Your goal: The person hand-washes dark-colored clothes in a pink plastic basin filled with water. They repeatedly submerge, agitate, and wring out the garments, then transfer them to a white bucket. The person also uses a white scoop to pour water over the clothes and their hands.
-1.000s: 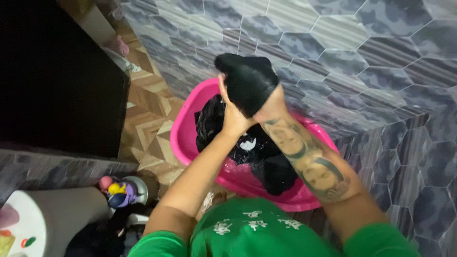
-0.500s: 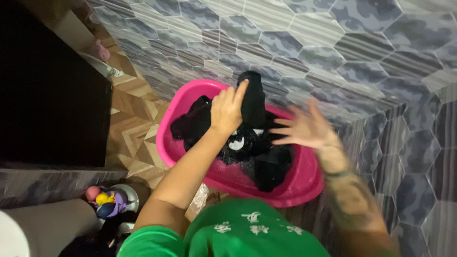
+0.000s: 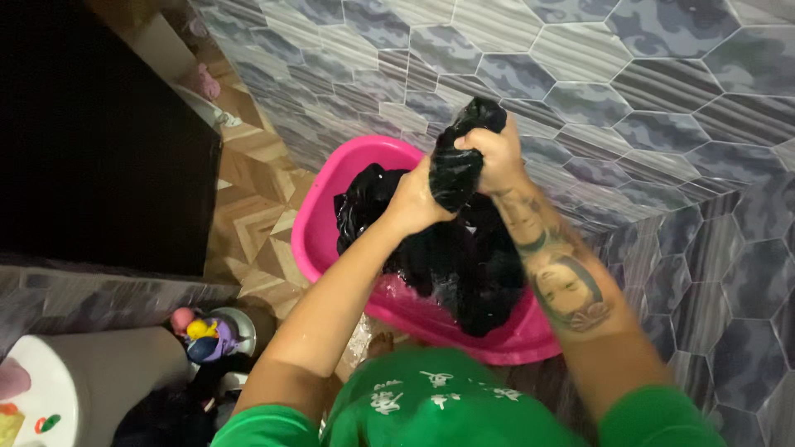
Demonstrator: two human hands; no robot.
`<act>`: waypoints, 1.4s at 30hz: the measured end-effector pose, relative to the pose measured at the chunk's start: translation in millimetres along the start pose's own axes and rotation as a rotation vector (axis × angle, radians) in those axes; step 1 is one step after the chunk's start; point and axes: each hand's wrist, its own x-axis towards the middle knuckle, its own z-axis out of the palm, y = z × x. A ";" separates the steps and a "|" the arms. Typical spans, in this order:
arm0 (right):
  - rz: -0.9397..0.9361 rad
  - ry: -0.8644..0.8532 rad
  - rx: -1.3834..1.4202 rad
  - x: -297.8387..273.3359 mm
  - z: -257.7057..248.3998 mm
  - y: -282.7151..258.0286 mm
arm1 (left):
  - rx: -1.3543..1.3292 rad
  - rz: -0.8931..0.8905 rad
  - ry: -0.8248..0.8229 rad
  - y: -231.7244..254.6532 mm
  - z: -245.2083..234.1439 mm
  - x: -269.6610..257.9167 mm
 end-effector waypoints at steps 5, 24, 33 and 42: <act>0.109 -0.243 0.211 -0.2 -17.1 -15.0 | -0.109 -0.017 -0.092 -17.6 17.3 -0.4; 0.567 0.641 0.559 -57.4 55.3 117.9 | -0.521 0.331 0.082 45.5 36.1 4.2; 0.547 0.084 1.029 -63.6 9.7 45.1 | -1.023 -0.301 0.274 31.0 -82.7 18.7; -0.207 -0.534 -0.165 -20.1 -0.1 -42.4 | -0.812 -0.633 -0.216 -8.3 -72.5 64.7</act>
